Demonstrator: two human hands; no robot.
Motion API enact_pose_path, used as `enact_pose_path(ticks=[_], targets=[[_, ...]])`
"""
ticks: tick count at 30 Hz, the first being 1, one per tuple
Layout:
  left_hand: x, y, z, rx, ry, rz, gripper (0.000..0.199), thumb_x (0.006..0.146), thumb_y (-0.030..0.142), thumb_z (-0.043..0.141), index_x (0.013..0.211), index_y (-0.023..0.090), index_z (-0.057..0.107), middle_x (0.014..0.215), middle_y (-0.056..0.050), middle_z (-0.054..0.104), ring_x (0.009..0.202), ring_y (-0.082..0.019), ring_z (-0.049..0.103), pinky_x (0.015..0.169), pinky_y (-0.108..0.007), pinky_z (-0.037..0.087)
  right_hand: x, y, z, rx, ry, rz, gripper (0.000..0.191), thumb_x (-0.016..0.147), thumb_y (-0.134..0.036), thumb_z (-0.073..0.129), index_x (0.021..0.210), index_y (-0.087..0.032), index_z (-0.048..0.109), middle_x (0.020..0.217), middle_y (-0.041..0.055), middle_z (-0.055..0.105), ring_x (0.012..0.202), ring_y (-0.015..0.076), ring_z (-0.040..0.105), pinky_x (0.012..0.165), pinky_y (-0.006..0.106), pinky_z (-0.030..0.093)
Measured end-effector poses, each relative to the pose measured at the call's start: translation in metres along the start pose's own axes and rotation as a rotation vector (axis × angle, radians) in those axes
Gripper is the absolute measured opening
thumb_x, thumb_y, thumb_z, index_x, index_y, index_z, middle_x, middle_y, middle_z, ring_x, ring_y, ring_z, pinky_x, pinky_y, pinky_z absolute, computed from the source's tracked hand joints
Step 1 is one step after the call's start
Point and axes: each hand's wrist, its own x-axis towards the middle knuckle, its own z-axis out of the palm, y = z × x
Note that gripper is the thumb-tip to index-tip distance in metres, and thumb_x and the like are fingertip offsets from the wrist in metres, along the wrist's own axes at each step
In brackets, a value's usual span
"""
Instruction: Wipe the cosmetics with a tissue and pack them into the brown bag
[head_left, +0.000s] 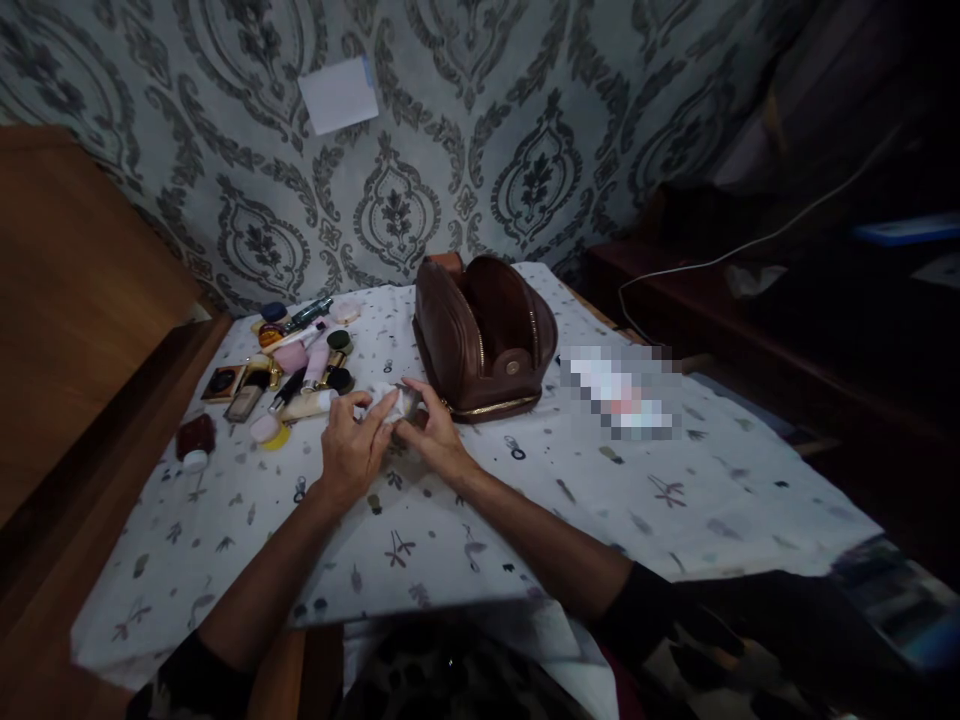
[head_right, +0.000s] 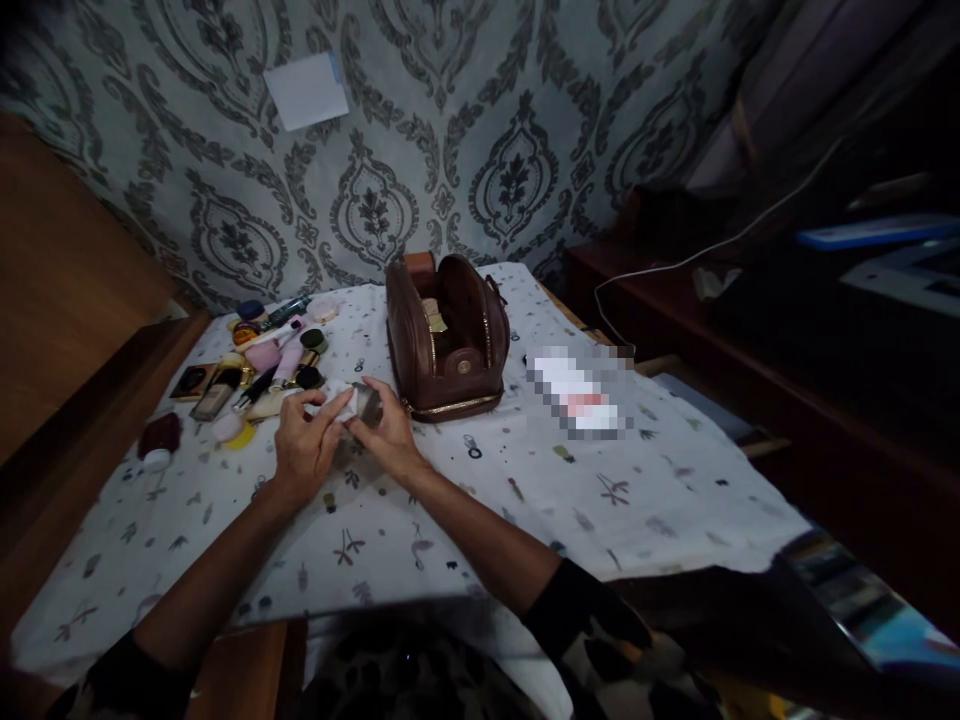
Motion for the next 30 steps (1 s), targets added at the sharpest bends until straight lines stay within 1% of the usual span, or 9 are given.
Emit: enact_pose_path(ticks=[6,9,13,15,19,22,24,26,30], targets=[[0.007,-0.001,-0.006,-0.169,-0.09,-0.167,0.039,0.1,0.035,0.039,0.126,0.02,0.063,0.115,-0.011,0.056,0.111,-0.023,0.055,0.096,-0.038,0.047,-0.006,0.003,0.003,-0.033,-0.102,-0.045,0.064,0.077,-0.037,0.073,0.135,-0.023,0.05,0.139,0.0095,0.052,0.124,0.0246,0.052,0.104,0.042,0.044],[0.013,-0.004,-0.008,-0.285,-0.132,-0.256,0.04,0.098,0.041,0.04,0.12,0.017,0.064,0.108,-0.01,0.062,0.104,-0.024,0.059,0.094,-0.038,0.047,-0.008,0.002,0.004,-0.095,-0.092,-0.1,0.063,0.075,-0.034,0.075,0.133,-0.024,0.053,0.135,0.009,0.054,0.126,0.0251,0.05,0.108,0.043,0.04],[0.017,-0.009,-0.007,-0.487,-0.236,-0.467,0.046,0.096,0.053,0.038,0.099,0.016,0.066,0.088,-0.005,0.065,0.084,-0.021,0.059,0.08,-0.034,0.049,-0.01,-0.005,0.003,-0.189,-0.094,-0.191,0.061,0.077,-0.033,0.074,0.134,-0.024,0.053,0.131,0.0099,0.054,0.123,0.0247,0.051,0.107,0.043,0.042],[0.017,-0.01,-0.004,-0.635,-0.291,-0.568,0.05,0.094,0.059,0.04,0.093,0.017,0.066,0.085,-0.004,0.066,0.084,-0.021,0.059,0.08,-0.032,0.049,-0.01,-0.008,0.002,-0.259,-0.086,-0.262,0.059,0.079,-0.031,0.072,0.134,-0.023,0.053,0.129,0.0106,0.054,0.123,0.0246,0.051,0.108,0.043,0.041],[0.014,-0.01,0.004,-0.943,-0.316,-0.801,0.054,0.083,0.067,0.055,0.099,0.017,0.067,0.093,-0.005,0.071,0.089,-0.022,0.065,0.08,-0.032,0.052,-0.01,-0.009,0.0,-0.372,-0.073,-0.354,0.055,0.083,-0.03,0.067,0.135,-0.023,0.051,0.132,0.0118,0.05,0.13,0.0241,0.045,0.115,0.043,0.033],[0.012,-0.01,0.008,-0.979,-0.287,-0.888,0.061,0.076,0.069,0.06,0.104,0.015,0.067,0.091,-0.006,0.073,0.085,-0.022,0.068,0.072,-0.031,0.054,-0.011,-0.009,-0.001,-0.371,-0.093,-0.367,0.054,0.087,-0.037,0.064,0.136,-0.019,0.051,0.133,0.0146,0.05,0.132,0.0247,0.044,0.116,0.043,0.033],[0.013,-0.011,0.008,-0.966,-0.257,-0.923,0.064,0.073,0.069,0.063,0.105,0.014,0.067,0.089,-0.006,0.073,0.083,-0.021,0.069,0.069,-0.03,0.055,-0.012,-0.008,0.0,-0.326,-0.085,-0.317,0.055,0.09,-0.04,0.059,0.138,-0.017,0.049,0.136,0.0157,0.05,0.132,0.0247,0.045,0.115,0.043,0.033],[0.014,-0.013,0.008,-0.977,-0.227,-0.952,0.064,0.072,0.067,0.066,0.107,0.013,0.067,0.092,-0.006,0.074,0.085,-0.022,0.069,0.072,-0.031,0.055,-0.012,-0.006,0.002,-0.234,-0.068,-0.2,0.058,0.092,-0.043,0.056,0.143,-0.017,0.044,0.14,0.0158,0.05,0.13,0.0245,0.048,0.113,0.043,0.036],[0.014,-0.014,0.008,-0.859,-0.113,-0.908,0.058,0.078,0.063,0.063,0.11,0.016,0.068,0.112,-0.009,0.072,0.11,-0.026,0.065,0.096,-0.036,0.05,-0.008,0.001,0.004,0.048,-0.076,0.054,0.071,0.082,-0.049,0.069,0.142,-0.02,0.046,0.136,0.0109,0.057,0.121,0.024,0.058,0.108,0.041,0.043]])
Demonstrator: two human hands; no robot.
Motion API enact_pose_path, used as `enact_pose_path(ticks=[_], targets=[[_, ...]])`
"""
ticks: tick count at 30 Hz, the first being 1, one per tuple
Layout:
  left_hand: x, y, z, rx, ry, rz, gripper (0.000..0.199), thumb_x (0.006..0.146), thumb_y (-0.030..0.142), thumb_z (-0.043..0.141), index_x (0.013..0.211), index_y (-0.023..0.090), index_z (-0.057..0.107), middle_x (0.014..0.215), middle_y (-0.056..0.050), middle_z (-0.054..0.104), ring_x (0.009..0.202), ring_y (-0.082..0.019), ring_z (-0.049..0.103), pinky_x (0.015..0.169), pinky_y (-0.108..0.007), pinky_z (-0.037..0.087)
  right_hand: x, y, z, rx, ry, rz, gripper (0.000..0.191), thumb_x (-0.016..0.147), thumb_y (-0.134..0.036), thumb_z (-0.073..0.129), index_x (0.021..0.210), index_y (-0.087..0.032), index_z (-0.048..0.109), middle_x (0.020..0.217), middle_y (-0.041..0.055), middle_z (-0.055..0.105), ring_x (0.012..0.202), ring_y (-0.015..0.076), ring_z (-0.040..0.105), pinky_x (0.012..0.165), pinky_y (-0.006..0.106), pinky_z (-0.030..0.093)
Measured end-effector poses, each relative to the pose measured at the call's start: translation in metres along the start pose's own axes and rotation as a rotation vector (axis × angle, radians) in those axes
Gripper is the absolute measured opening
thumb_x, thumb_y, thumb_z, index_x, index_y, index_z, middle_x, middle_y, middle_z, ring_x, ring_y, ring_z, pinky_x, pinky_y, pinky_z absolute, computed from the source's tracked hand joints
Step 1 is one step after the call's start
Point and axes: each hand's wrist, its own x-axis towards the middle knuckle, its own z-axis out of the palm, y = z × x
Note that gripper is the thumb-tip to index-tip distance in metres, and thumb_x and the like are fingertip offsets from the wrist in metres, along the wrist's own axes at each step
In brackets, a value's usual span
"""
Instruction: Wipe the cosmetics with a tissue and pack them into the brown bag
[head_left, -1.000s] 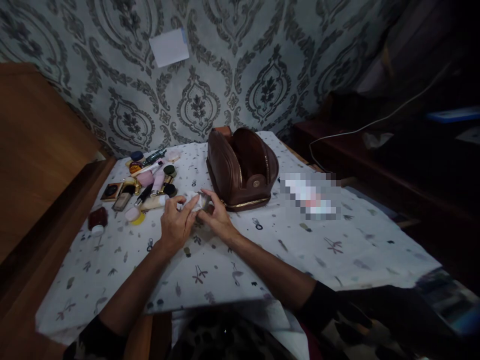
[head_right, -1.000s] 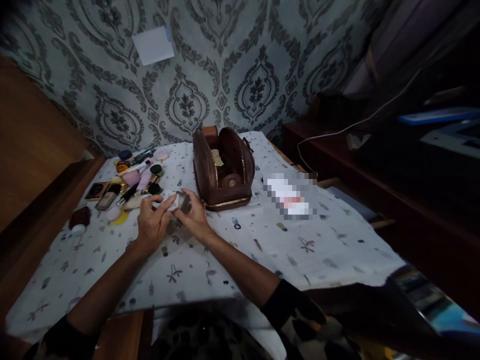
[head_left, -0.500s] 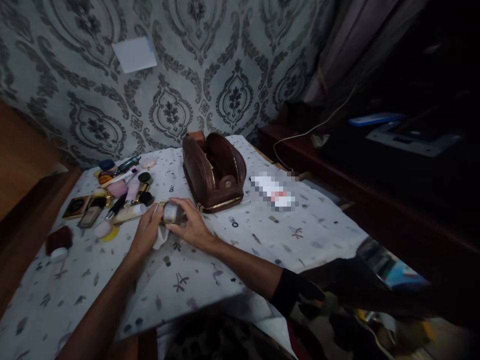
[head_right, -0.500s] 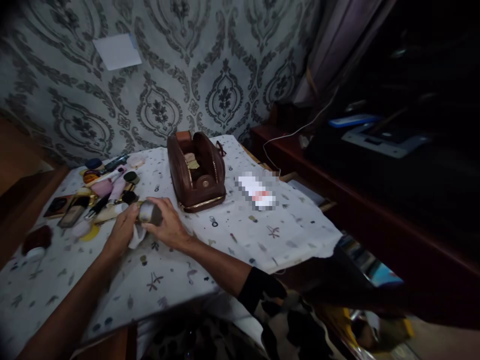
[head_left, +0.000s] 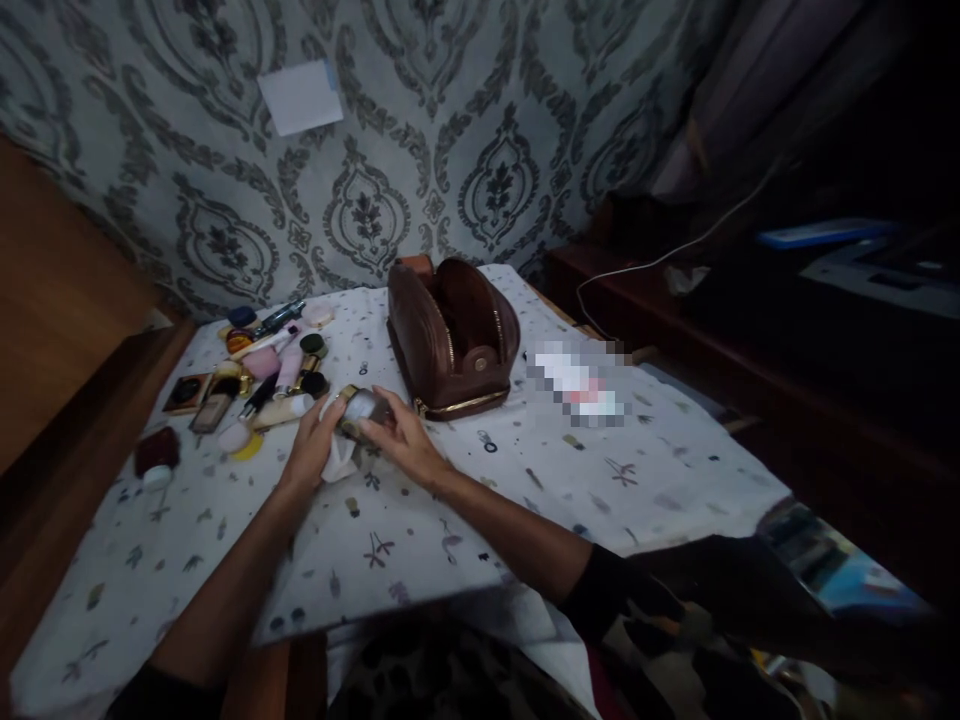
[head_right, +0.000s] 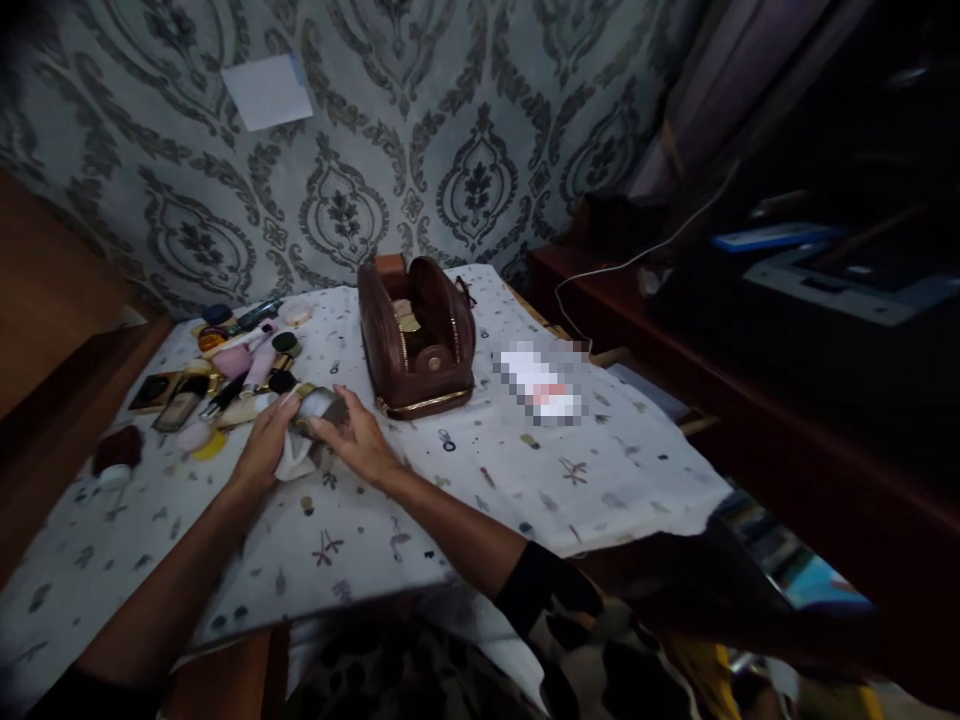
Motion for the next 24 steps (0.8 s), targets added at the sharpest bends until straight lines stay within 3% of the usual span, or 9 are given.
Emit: enact_pose_path(ticks=[3,7,11,15,20,24], targets=[[-0.003,-0.002,0.001,0.169,0.022,0.161,0.053,0.089,0.061,0.051,0.115,0.017,0.066,0.123,-0.011,0.067,0.12,-0.026,0.059,0.106,-0.039,0.043,0.004,0.004,0.002,0.164,-0.007,0.103,0.075,0.07,-0.047,0.081,0.135,-0.023,0.053,0.132,0.0074,0.061,0.116,0.0233,0.062,0.105,0.038,0.047],[-0.01,-0.007,0.004,0.318,0.021,0.399,0.052,0.098,0.054,0.037,0.131,0.018,0.056,0.131,-0.012,0.062,0.128,-0.026,0.053,0.112,-0.044,0.038,0.006,0.004,0.004,0.327,0.044,0.154,0.068,0.066,-0.041,0.086,0.127,-0.025,0.059,0.12,0.0035,0.069,0.104,0.019,0.067,0.098,0.034,0.052],[-0.017,-0.008,0.007,0.537,-0.05,0.612,0.055,0.099,0.046,0.044,0.147,0.02,0.041,0.145,-0.016,0.048,0.139,-0.028,0.043,0.115,-0.05,0.035,0.005,0.0,0.008,0.557,0.086,0.195,0.05,0.065,-0.038,0.087,0.109,-0.025,0.068,0.108,-0.0006,0.072,0.098,0.0137,0.066,0.091,0.026,0.052],[-0.018,-0.006,0.006,0.731,-0.077,0.789,0.055,0.099,0.034,0.047,0.15,0.02,0.036,0.154,-0.019,0.037,0.145,-0.03,0.034,0.116,-0.051,0.035,0.006,-0.004,0.008,0.764,0.056,0.287,0.035,0.066,-0.035,0.087,0.094,-0.021,0.072,0.095,-0.0009,0.074,0.085,0.0108,0.066,0.079,0.02,0.053],[-0.013,-0.004,0.004,0.745,-0.122,1.071,0.053,0.098,0.013,0.042,0.15,0.023,0.038,0.145,-0.015,0.052,0.144,-0.026,0.039,0.115,-0.051,0.038,0.011,-0.005,0.005,1.031,0.116,0.52,0.015,0.082,-0.03,0.077,0.087,-0.018,0.07,0.079,-0.0004,0.073,0.074,0.0109,0.065,0.072,0.022,0.055],[-0.012,-0.002,-0.001,0.648,-0.155,1.188,0.053,0.094,0.007,0.046,0.144,0.024,0.045,0.134,-0.013,0.062,0.137,-0.024,0.048,0.114,-0.052,0.041,0.01,-0.008,0.001,1.118,0.041,0.576,0.018,0.09,-0.033,0.067,0.092,-0.015,0.068,0.076,0.0006,0.072,0.067,0.0124,0.064,0.066,0.025,0.056]])
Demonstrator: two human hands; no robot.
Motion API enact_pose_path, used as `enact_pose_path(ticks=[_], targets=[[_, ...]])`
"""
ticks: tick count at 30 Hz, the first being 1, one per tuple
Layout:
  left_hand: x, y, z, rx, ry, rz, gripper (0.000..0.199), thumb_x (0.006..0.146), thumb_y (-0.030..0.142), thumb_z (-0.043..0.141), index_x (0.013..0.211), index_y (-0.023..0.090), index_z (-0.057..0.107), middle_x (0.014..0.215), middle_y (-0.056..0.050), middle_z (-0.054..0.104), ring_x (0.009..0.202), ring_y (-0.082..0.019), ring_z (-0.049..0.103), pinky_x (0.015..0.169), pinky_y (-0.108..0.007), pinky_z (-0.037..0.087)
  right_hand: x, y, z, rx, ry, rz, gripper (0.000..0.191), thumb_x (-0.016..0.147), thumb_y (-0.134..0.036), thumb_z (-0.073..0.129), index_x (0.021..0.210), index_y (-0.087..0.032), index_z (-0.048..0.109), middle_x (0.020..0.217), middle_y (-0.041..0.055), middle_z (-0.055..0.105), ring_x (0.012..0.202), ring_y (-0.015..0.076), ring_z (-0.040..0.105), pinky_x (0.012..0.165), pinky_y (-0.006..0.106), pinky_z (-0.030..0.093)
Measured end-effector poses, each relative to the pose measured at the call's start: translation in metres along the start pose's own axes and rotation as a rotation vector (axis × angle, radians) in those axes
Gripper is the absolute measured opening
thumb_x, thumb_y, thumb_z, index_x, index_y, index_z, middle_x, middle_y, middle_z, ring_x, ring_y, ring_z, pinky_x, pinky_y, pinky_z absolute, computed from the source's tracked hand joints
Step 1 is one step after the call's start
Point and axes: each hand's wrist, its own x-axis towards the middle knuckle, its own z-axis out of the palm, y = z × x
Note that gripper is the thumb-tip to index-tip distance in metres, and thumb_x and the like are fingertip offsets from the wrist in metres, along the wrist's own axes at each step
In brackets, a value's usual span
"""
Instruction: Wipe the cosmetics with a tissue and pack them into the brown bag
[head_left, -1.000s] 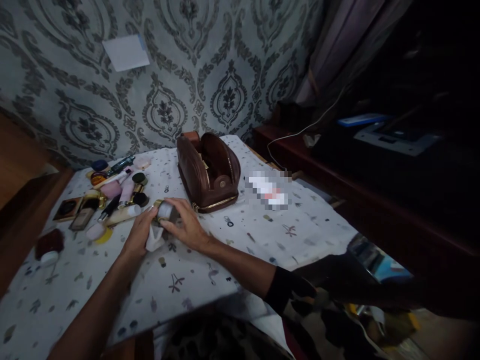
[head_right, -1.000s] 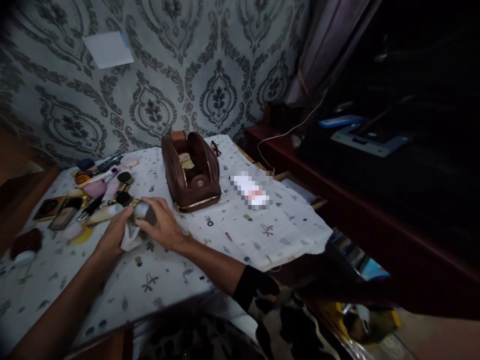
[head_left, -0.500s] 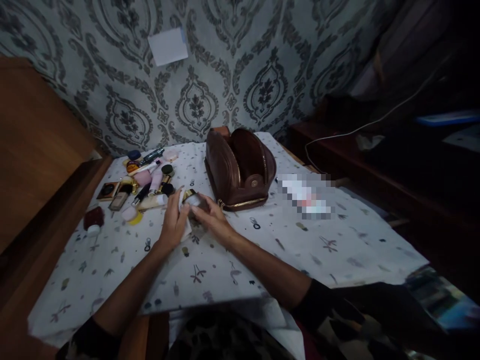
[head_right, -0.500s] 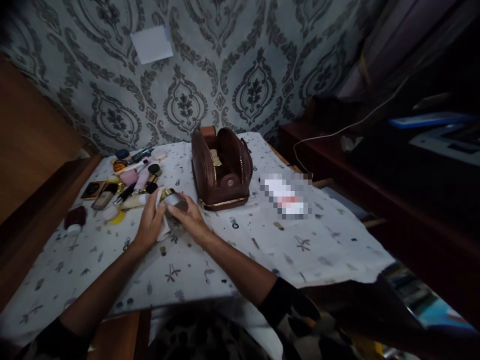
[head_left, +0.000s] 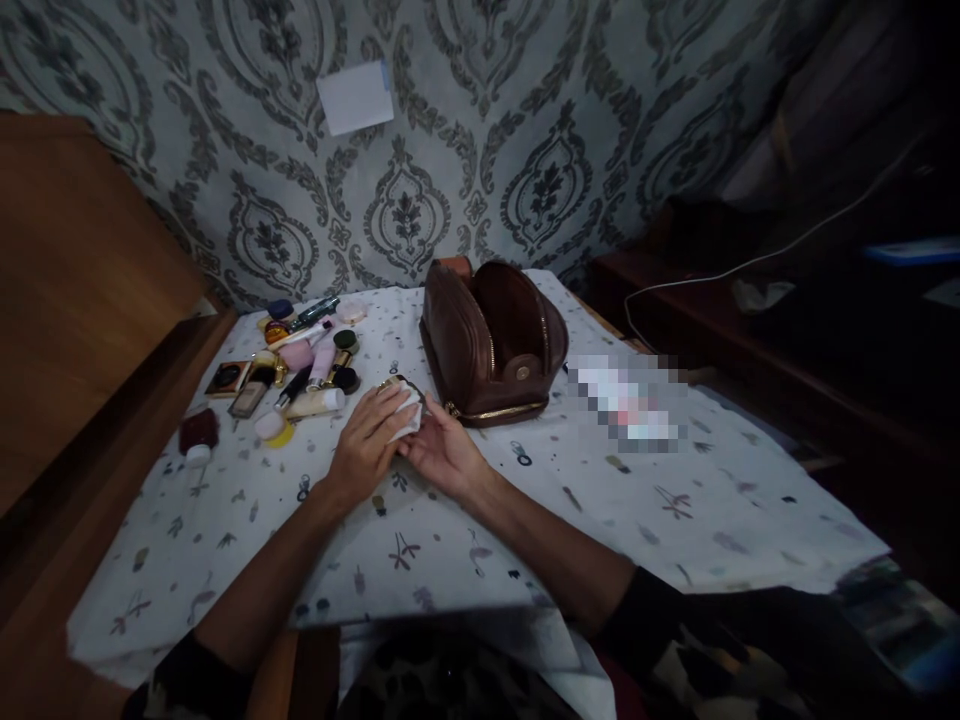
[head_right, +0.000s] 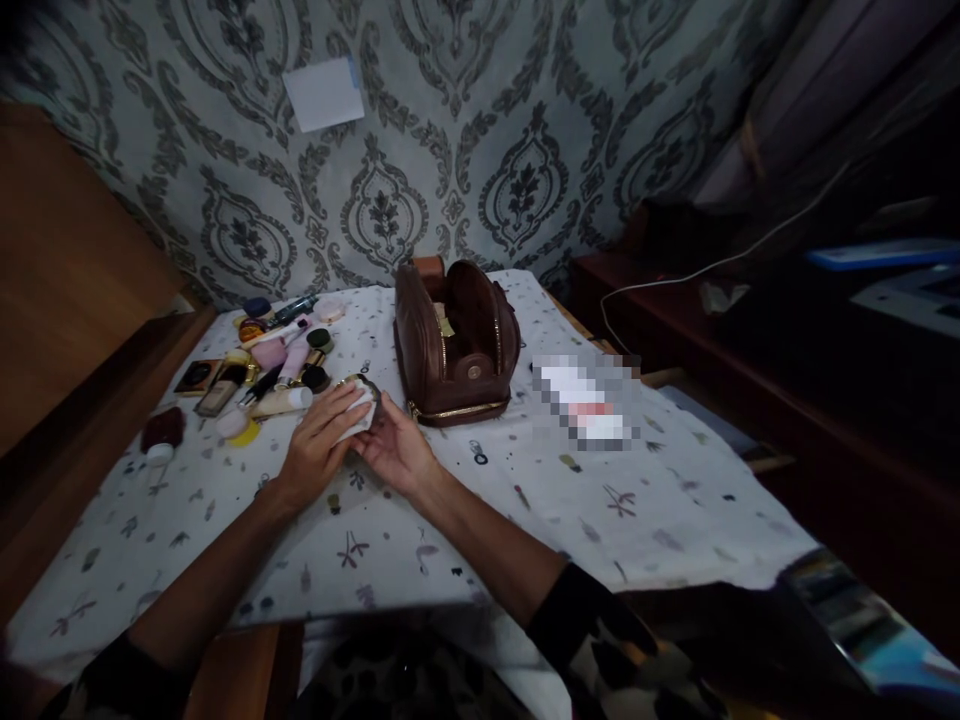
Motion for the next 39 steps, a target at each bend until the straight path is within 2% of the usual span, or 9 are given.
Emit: enact_pose_path(ticks=[3,9,12,16,20,25,29,36,39], targets=[[0.002,0.001,-0.004,-0.046,0.05,-0.007,0.051,0.094,0.007,0.048,0.142,0.025,0.048,0.134,-0.012,0.062,0.135,-0.024,0.051,0.112,-0.051,0.044,-0.004,0.0,0.001,-0.035,-0.022,0.027,0.018,0.087,-0.033,0.07,0.092,-0.016,0.068,0.075,0.0005,0.071,0.067,0.0134,0.064,0.065,0.025,0.056],[0.0,-0.002,-0.003,0.006,0.02,-0.275,0.052,0.098,0.024,0.052,0.148,0.023,0.039,0.149,-0.016,0.048,0.142,-0.026,0.043,0.114,-0.047,0.041,-0.004,0.003,0.001,-0.073,0.035,-0.026,0.009,0.081,-0.019,0.076,0.085,-0.015,0.069,0.076,0.0012,0.072,0.073,0.0114,0.066,0.069,0.022,0.055],[-0.003,-0.005,0.001,0.006,0.027,-0.343,0.053,0.097,0.028,0.053,0.148,0.023,0.04,0.147,-0.015,0.051,0.138,-0.025,0.047,0.113,-0.046,0.043,-0.002,0.003,0.0,-0.073,0.049,-0.067,0.008,0.08,-0.014,0.076,0.077,-0.016,0.068,0.074,-0.0006,0.072,0.076,0.0105,0.067,0.076,0.022,0.056],[-0.004,-0.006,0.002,0.001,0.099,-0.323,0.039,0.097,0.023,0.052,0.137,0.023,0.054,0.128,-0.012,0.065,0.121,-0.022,0.06,0.104,-0.042,0.05,-0.001,0.001,0.0,-0.097,0.037,-0.111,0.01,0.077,-0.008,0.076,0.077,-0.017,0.07,0.079,-0.0009,0.074,0.081,0.0102,0.069,0.083,0.022,0.057],[-0.003,-0.004,0.001,0.001,0.114,-0.298,0.032,0.098,0.022,0.05,0.128,0.022,0.061,0.114,-0.01,0.067,0.11,-0.021,0.063,0.097,-0.04,0.053,-0.001,-0.002,0.001,-0.123,-0.02,-0.157,0.015,0.073,-0.007,0.078,0.08,-0.017,0.07,0.088,-0.0002,0.076,0.086,0.0111,0.07,0.084,0.022,0.058],[-0.003,-0.002,0.002,-0.044,0.009,-0.384,0.045,0.096,0.031,0.054,0.141,0.023,0.049,0.127,-0.012,0.06,0.122,-0.024,0.057,0.105,-0.043,0.048,-0.001,-0.001,0.002,-0.156,-0.016,-0.178,0.017,0.074,-0.008,0.078,0.088,-0.017,0.072,0.088,0.0008,0.077,0.084,0.0114,0.07,0.078,0.021,0.058],[-0.005,-0.003,0.004,-0.093,-0.061,-0.365,0.055,0.095,0.033,0.056,0.147,0.023,0.04,0.137,-0.014,0.057,0.127,-0.025,0.055,0.107,-0.044,0.046,-0.002,0.001,0.003,-0.186,0.01,-0.193,0.014,0.077,-0.01,0.077,0.088,-0.018,0.072,0.088,0.0007,0.076,0.081,0.0116,0.069,0.077,0.021,0.058],[-0.006,0.0,0.006,-0.014,0.079,-0.274,0.039,0.094,0.027,0.059,0.132,0.02,0.056,0.117,-0.012,0.065,0.113,-0.023,0.061,0.099,-0.04,0.051,-0.003,-0.002,0.007,-0.153,0.035,-0.21,0.008,0.08,-0.013,0.076,0.086,-0.017,0.072,0.088,0.0004,0.075,0.082,0.0113,0.068,0.076,0.021,0.058],[-0.005,0.002,0.004,0.007,0.082,-0.244,0.036,0.095,0.027,0.058,0.13,0.021,0.058,0.115,-0.011,0.064,0.111,-0.023,0.061,0.097,-0.04,0.052,-0.002,-0.006,0.007,-0.122,0.058,-0.181,0.003,0.083,-0.015,0.073,0.085,-0.016,0.071,0.086,0.0013,0.075,0.081,0.0119,0.068,0.073,0.021,0.059]])
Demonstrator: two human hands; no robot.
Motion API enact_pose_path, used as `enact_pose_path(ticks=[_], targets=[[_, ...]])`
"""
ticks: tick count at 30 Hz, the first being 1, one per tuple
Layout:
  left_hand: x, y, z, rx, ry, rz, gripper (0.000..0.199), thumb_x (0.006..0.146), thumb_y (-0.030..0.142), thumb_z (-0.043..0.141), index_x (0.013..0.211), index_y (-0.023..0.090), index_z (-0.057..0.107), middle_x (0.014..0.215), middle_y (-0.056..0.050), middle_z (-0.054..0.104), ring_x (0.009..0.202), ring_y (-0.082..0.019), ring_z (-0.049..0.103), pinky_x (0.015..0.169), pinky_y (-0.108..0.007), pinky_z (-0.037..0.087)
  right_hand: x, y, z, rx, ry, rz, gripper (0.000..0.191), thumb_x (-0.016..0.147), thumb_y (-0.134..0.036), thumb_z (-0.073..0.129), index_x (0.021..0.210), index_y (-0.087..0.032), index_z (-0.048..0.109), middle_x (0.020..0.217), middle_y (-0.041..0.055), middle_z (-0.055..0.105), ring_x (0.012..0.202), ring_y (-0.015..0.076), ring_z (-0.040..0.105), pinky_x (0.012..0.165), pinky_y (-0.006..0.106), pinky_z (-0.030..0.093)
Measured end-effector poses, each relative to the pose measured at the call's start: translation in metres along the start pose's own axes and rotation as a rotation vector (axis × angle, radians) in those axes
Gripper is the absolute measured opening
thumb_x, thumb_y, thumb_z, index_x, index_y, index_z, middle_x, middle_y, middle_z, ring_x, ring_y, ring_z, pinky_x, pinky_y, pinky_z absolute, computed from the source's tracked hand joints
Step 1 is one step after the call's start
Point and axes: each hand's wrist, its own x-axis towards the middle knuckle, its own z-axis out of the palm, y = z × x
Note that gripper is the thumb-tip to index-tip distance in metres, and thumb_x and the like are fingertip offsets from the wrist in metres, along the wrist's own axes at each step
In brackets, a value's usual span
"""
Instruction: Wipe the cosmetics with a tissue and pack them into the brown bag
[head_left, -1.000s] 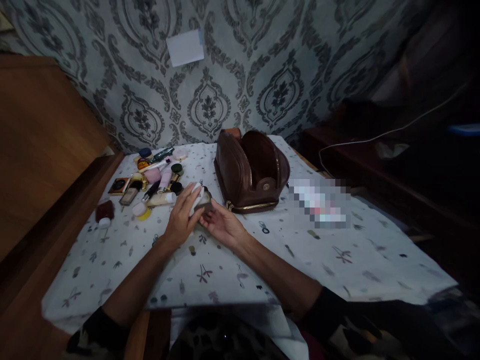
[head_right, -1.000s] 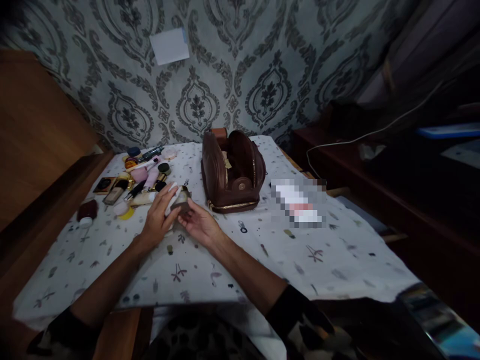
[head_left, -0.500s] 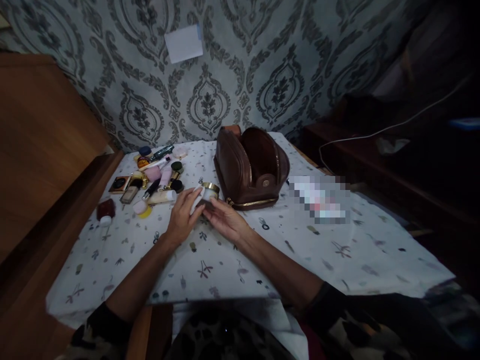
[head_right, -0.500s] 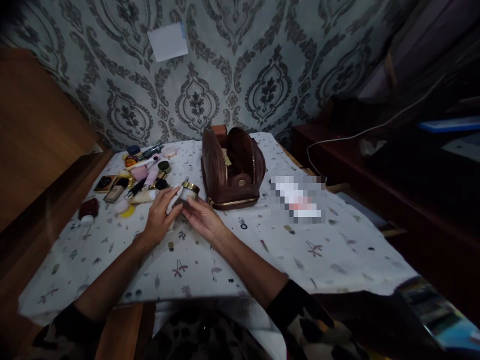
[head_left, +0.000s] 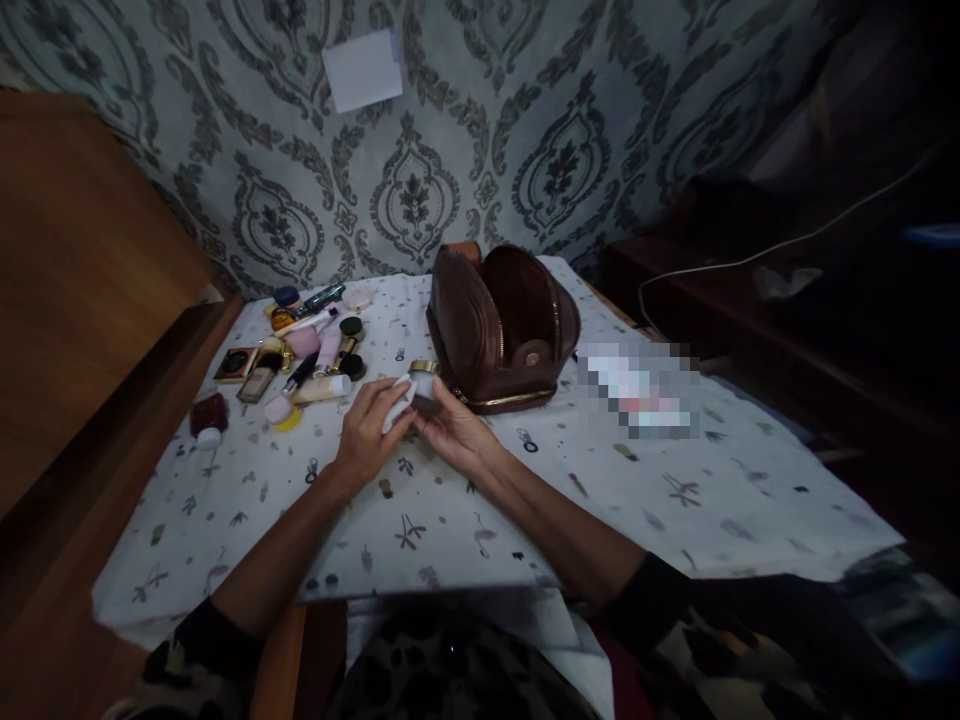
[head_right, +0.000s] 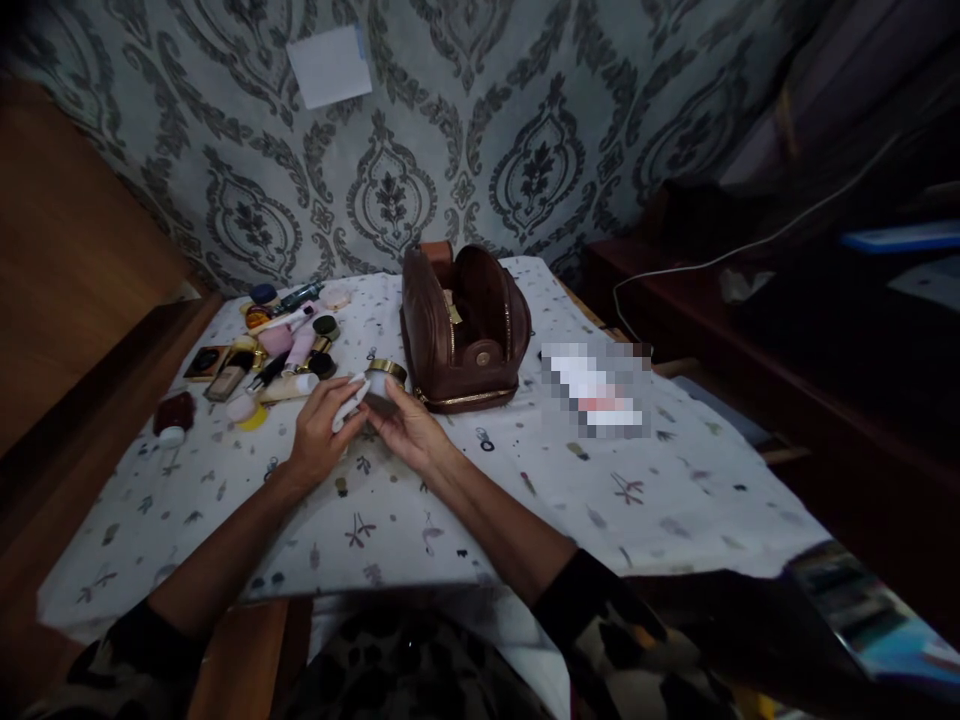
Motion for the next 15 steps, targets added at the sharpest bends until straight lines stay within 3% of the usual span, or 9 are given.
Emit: enact_pose_path(ticks=[4,9,15], targets=[[0.001,0.0023,-0.0035,-0.025,-0.072,-0.011,0.045,0.097,0.032,0.053,0.14,0.021,0.05,0.128,-0.014,0.059,0.121,-0.024,0.056,0.103,-0.042,0.049,0.0009,-0.0016,-0.0018,-0.024,0.005,0.006,0.003,0.084,-0.015,0.072,0.087,-0.016,0.07,0.085,0.0007,0.076,0.077,0.0116,0.069,0.069,0.022,0.06],[0.002,0.003,-0.0054,-0.077,-0.1,-0.095,0.047,0.103,0.03,0.037,0.149,0.023,0.04,0.14,-0.014,0.053,0.132,-0.023,0.05,0.111,-0.044,0.042,-0.0022,0.0017,-0.0021,-0.032,-0.061,0.0,0.017,0.079,-0.01,0.075,0.093,-0.018,0.071,0.095,0.0014,0.076,0.09,0.0132,0.07,0.079,0.026,0.062],[0.003,0.0029,-0.0044,-0.089,-0.007,-0.021,0.037,0.101,0.023,0.043,0.133,0.021,0.059,0.123,-0.012,0.064,0.116,-0.021,0.06,0.101,-0.04,0.051,-0.0021,0.0012,-0.0015,0.0,-0.007,-0.03,0.013,0.081,-0.007,0.071,0.086,-0.019,0.071,0.092,0.0,0.076,0.09,0.0128,0.069,0.08,0.026,0.061]])
